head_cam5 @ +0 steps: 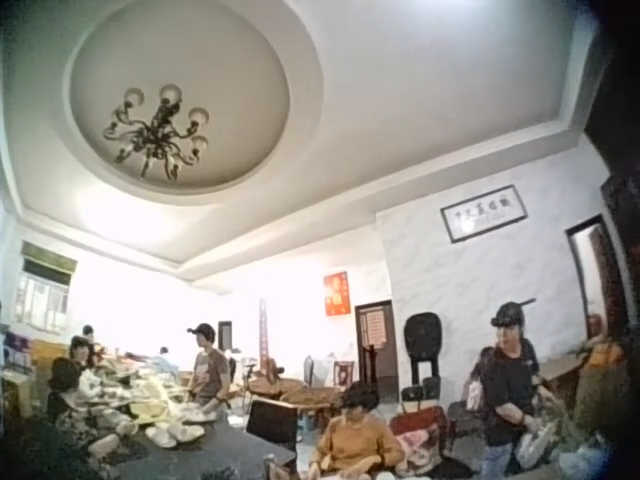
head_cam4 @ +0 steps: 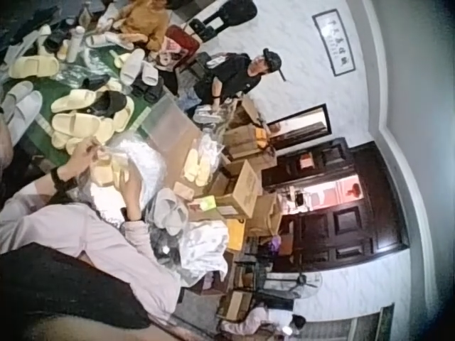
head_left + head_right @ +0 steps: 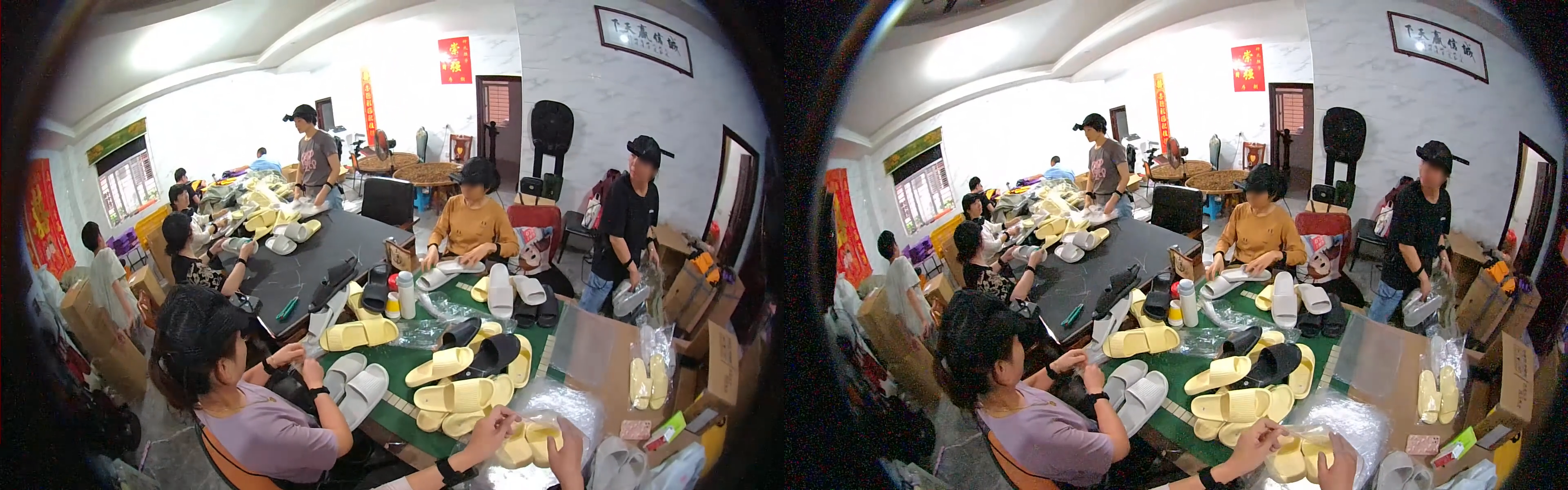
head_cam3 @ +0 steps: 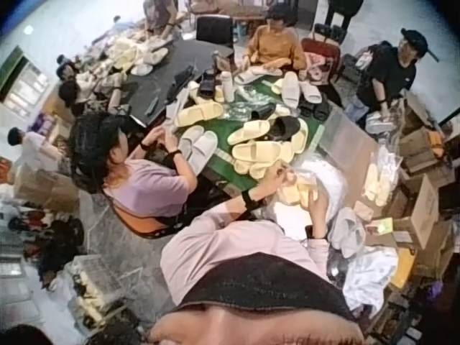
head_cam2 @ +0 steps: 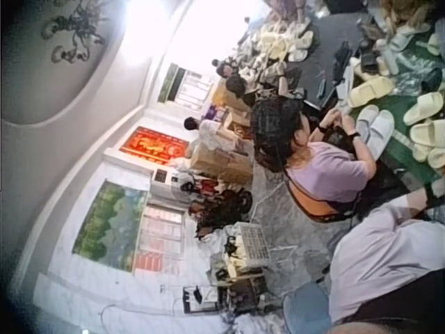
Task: Packaging finished slides and sandals into plastic bags and preparing them for shipping.
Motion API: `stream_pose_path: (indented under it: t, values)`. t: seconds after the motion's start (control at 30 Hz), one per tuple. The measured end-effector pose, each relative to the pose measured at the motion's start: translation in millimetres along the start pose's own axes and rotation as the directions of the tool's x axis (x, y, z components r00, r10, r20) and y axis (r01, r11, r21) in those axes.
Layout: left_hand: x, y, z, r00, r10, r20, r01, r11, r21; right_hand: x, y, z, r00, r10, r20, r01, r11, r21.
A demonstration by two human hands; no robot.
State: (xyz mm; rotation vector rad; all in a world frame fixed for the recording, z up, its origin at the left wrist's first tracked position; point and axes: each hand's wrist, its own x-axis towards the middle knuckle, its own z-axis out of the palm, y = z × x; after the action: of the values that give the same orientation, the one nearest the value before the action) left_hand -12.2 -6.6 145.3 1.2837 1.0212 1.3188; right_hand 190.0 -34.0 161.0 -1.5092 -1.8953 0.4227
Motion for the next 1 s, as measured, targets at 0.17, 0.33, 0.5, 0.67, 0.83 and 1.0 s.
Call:
stream_pose_path:
  t: [0.17,0.33,0.5,0.67,0.83,1.0]
  values:
    - [-3.1,19.8,-3.4,0.998,-0.007,-0.058,0.008,1.000,0.021,-1.5,-28.0,-5.6,0.968,-0.124,-0.219,0.026,0.914,-0.404]
    - [-7.5,10.4,-9.8,0.999,0.008,-0.048,-0.013,0.996,-0.087,-4.4,8.6,8.1,0.910,0.159,-0.383,-0.282,0.914,-0.292]
    - [-7.7,9.3,-10.3,0.999,0.013,-0.047,-0.020,0.988,-0.151,-36.0,175.8,35.9,0.972,0.202,-0.121,-0.201,0.979,0.015]
    - [-9.7,6.5,-19.3,0.975,0.189,-0.120,-0.190,0.982,0.001,-38.5,154.0,34.7,0.979,0.205,-0.011,-0.203,0.975,0.095]
    - [-12.2,19.2,-23.8,0.961,0.161,-0.226,-0.169,0.985,-0.017,2.0,44.3,-0.3,0.851,0.463,-0.247,-0.264,0.785,0.561]
    - [-13.8,22.2,-27.4,0.945,0.166,-0.283,-0.190,0.980,-0.058,7.5,43.6,-8.4,0.856,0.431,-0.285,-0.180,0.766,0.617]
